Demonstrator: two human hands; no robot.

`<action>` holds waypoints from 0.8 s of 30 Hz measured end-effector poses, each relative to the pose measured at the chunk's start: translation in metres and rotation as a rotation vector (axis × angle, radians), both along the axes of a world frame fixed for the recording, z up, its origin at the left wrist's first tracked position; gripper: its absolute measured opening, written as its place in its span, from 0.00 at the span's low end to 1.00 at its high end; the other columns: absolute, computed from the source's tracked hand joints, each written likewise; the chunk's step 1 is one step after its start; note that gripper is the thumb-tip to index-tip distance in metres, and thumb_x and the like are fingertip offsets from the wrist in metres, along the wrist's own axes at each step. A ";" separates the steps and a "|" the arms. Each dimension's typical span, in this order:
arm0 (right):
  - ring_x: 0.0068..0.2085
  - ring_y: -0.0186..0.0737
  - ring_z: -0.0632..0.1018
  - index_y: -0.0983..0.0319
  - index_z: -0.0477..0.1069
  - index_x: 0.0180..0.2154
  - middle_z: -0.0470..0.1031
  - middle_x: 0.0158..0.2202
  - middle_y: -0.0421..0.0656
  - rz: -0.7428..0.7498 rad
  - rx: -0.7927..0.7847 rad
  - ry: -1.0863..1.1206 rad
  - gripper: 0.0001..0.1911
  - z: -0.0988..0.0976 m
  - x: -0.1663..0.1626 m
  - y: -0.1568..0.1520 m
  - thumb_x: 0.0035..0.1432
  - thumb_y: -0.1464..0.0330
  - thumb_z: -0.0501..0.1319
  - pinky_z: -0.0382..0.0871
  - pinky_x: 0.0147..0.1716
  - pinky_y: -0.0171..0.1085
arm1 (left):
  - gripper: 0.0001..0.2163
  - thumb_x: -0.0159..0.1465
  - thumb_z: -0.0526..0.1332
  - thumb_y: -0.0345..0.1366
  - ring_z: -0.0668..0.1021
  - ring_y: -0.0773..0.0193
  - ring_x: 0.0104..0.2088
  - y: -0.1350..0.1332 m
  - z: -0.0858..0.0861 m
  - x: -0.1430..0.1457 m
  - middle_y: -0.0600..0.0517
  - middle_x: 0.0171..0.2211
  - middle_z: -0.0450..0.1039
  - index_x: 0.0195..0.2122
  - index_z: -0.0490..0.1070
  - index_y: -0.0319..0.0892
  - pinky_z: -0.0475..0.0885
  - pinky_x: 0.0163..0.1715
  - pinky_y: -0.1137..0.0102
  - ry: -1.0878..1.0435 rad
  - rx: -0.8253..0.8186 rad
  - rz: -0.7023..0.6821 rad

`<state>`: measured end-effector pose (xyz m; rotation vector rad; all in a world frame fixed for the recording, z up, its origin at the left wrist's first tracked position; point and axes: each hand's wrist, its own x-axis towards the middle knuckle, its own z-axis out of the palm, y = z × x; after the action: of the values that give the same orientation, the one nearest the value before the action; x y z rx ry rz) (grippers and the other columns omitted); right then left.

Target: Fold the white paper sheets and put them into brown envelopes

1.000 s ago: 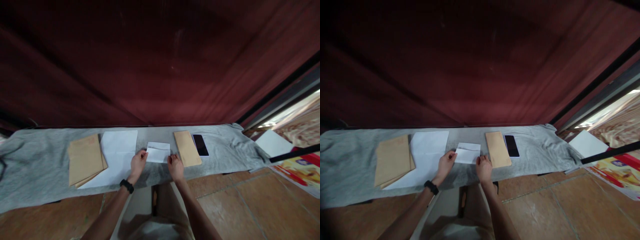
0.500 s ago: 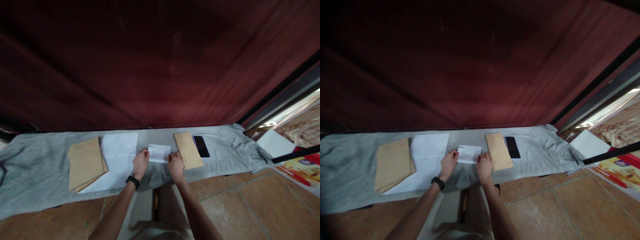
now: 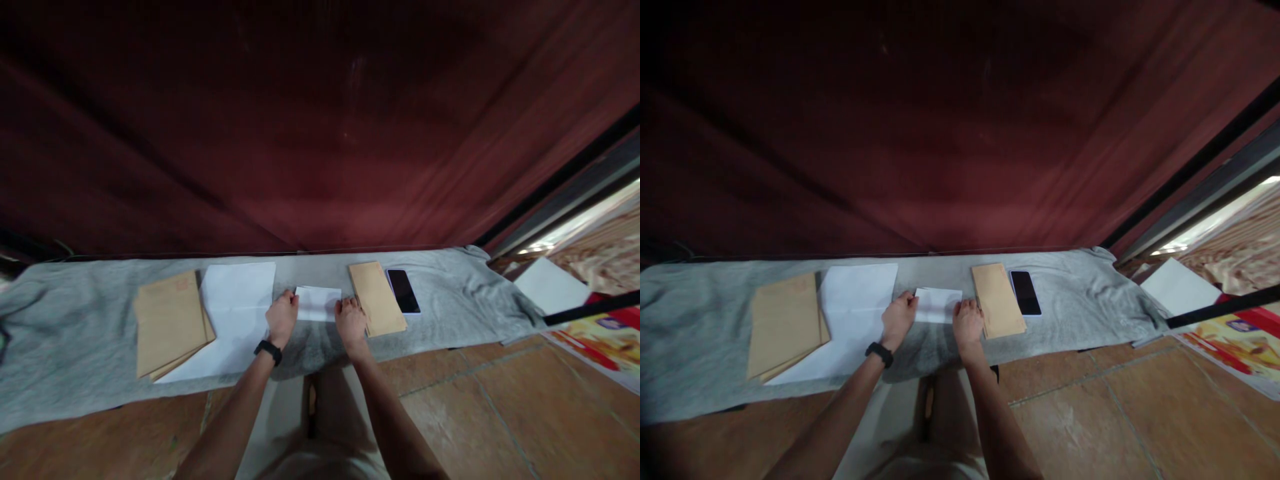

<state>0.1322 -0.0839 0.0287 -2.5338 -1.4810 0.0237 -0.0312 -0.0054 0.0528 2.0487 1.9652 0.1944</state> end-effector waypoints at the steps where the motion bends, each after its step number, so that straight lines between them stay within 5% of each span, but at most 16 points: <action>1: 0.41 0.46 0.83 0.64 0.75 0.43 0.80 0.43 0.53 -0.001 -0.001 0.002 0.14 0.000 0.000 0.000 0.72 0.67 0.52 0.71 0.39 0.38 | 0.14 0.71 0.52 0.44 0.82 0.55 0.39 0.001 0.000 0.001 0.45 0.38 0.81 0.46 0.75 0.45 0.70 0.36 0.68 0.003 0.001 0.001; 16: 0.41 0.46 0.81 0.65 0.71 0.45 0.79 0.41 0.52 -0.003 0.067 -0.033 0.13 0.004 -0.002 -0.004 0.72 0.65 0.52 0.69 0.39 0.38 | 0.18 0.73 0.48 0.44 0.83 0.52 0.40 -0.004 -0.002 0.008 0.41 0.37 0.81 0.51 0.71 0.42 0.72 0.37 0.65 0.091 0.033 0.011; 20: 0.46 0.50 0.77 0.64 0.73 0.46 0.78 0.43 0.53 0.095 0.194 -0.035 0.12 0.010 -0.007 -0.009 0.71 0.67 0.52 0.67 0.48 0.45 | 0.19 0.74 0.46 0.44 0.83 0.50 0.39 -0.005 -0.004 0.010 0.41 0.36 0.81 0.53 0.70 0.41 0.73 0.37 0.64 0.119 0.044 -0.012; 24: 0.58 0.49 0.72 0.65 0.71 0.55 0.73 0.57 0.54 0.286 0.293 0.039 0.16 0.003 -0.017 -0.009 0.71 0.68 0.52 0.64 0.57 0.47 | 0.19 0.74 0.44 0.43 0.84 0.50 0.39 -0.005 -0.005 0.012 0.41 0.36 0.81 0.53 0.70 0.41 0.74 0.36 0.63 0.149 0.051 -0.015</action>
<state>0.1156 -0.0928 0.0315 -2.0704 -1.6810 -0.0924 -0.0192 -0.0108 0.0474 2.1667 2.0497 0.0918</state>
